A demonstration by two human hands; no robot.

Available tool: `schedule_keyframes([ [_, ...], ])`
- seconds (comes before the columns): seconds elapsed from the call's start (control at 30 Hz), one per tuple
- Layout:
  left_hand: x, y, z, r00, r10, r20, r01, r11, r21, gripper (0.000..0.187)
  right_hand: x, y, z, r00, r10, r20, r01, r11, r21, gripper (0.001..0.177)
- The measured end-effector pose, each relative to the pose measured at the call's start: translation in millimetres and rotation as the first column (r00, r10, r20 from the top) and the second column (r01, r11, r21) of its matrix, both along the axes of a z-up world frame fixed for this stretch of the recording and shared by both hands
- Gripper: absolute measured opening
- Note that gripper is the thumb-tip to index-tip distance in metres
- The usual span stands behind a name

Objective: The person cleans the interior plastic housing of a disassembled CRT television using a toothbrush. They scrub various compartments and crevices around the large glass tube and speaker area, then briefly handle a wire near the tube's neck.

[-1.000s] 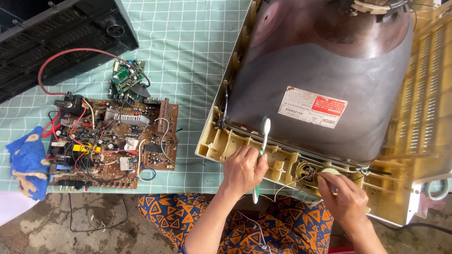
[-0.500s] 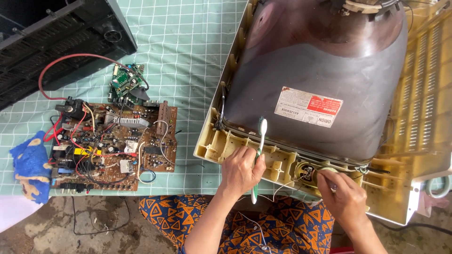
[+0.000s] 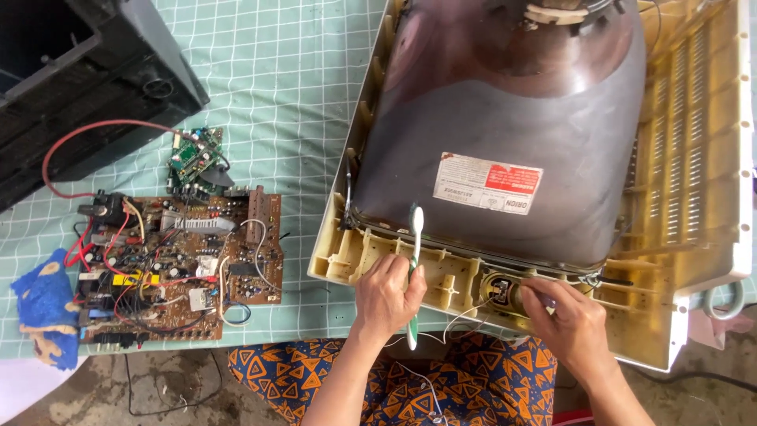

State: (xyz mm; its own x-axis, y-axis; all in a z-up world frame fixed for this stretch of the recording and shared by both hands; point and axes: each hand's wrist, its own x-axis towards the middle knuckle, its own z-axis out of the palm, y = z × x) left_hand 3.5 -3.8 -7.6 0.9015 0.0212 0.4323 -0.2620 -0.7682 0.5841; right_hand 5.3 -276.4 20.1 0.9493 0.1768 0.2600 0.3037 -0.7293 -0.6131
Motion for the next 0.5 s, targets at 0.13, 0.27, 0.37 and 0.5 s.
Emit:
schedule_keyframes([
  [0.13,1,-2,3,1.0,0.003,0.007,-0.003,1.0,0.005,0.025,5,-4,-2,1.0,0.002,-0.03,-0.002,1.0,0.001,0.02],
  [0.27,3,-5,5,1.0,0.01,0.014,-0.01,1.0,0.01,0.025,9,-1,8,0.993,0.02,-0.112,-0.017,0.999,0.031,0.021],
  [0.37,4,-6,4,1.0,0.015,0.017,-0.015,1.0,0.022,0.027,9,-7,-3,0.998,0.0,-0.062,0.001,1.0,0.01,0.019],
  [0.5,5,-8,8,1.0,0.012,0.007,-0.012,1.0,0.026,0.024,9,-10,-4,0.999,-0.013,0.04,0.014,1.0,-0.025,0.017],
])
